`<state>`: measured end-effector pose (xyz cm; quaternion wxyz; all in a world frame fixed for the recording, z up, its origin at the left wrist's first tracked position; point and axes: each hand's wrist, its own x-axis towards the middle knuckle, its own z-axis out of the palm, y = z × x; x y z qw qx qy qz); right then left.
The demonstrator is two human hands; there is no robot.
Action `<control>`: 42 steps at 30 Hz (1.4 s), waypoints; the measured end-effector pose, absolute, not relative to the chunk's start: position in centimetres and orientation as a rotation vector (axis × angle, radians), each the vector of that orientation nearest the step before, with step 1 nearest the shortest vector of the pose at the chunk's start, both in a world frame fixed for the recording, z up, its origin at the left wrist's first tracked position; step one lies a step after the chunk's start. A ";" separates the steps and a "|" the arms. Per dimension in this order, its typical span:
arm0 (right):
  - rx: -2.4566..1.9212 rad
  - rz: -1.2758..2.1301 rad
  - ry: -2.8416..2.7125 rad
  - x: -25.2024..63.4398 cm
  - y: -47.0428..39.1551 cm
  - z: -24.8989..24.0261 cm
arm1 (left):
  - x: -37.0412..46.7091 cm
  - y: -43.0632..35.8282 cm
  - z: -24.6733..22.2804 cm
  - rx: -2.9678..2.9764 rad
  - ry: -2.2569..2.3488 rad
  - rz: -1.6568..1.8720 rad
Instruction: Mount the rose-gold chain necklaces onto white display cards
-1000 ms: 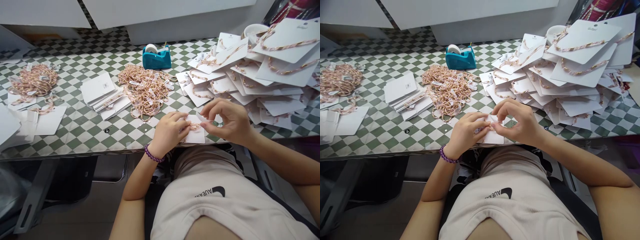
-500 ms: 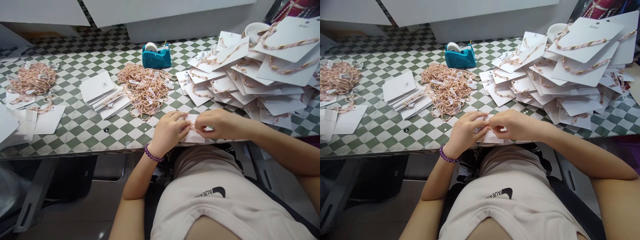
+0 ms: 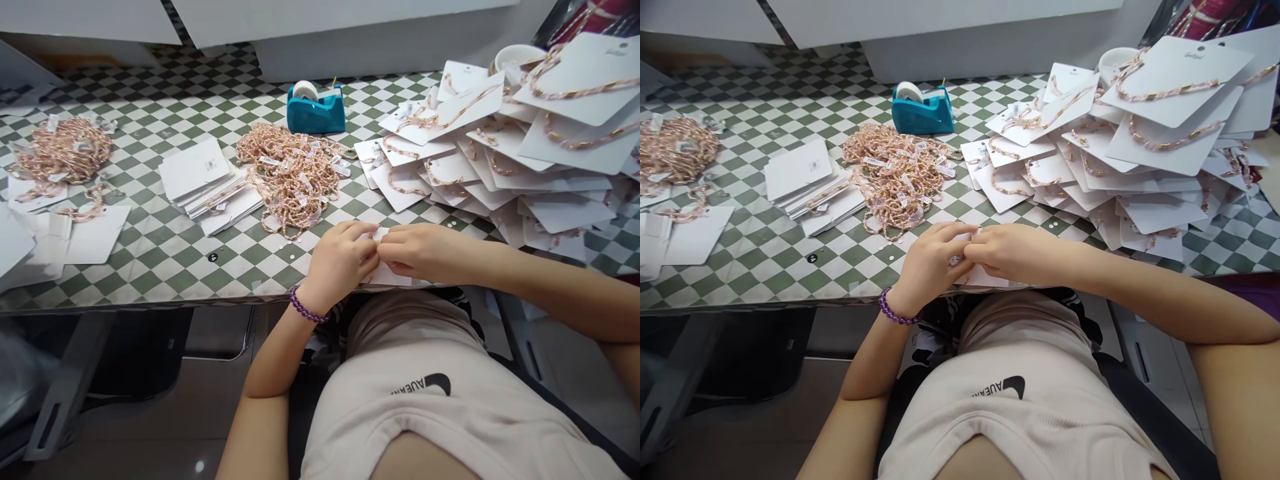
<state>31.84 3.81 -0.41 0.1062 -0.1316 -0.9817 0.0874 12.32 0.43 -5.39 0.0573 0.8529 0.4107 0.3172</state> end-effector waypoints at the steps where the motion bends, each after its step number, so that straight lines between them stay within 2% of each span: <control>1: -0.378 0.190 -2.875 31.8 3.7 -0.6 | 12.3 0.4 -5.4 2.584 1.244 0.962; 5: -0.427 0.068 -2.820 31.8 3.4 -1.2 | 12.3 0.5 -5.4 2.579 1.239 0.942; 15: -0.587 0.191 -2.729 32.0 2.9 -1.8 | 12.2 0.5 -5.2 2.584 1.219 0.910; 21: -0.783 0.115 -2.625 31.8 2.0 -2.7 | 12.0 0.5 -5.1 2.576 1.198 0.831; 36: -0.954 0.295 -2.346 31.5 1.0 -4.7 | 11.5 0.5 -4.3 2.483 1.103 0.728; 42: -0.869 0.191 -2.337 31.5 1.2 -5.2 | 11.5 0.6 -4.4 2.432 1.111 0.753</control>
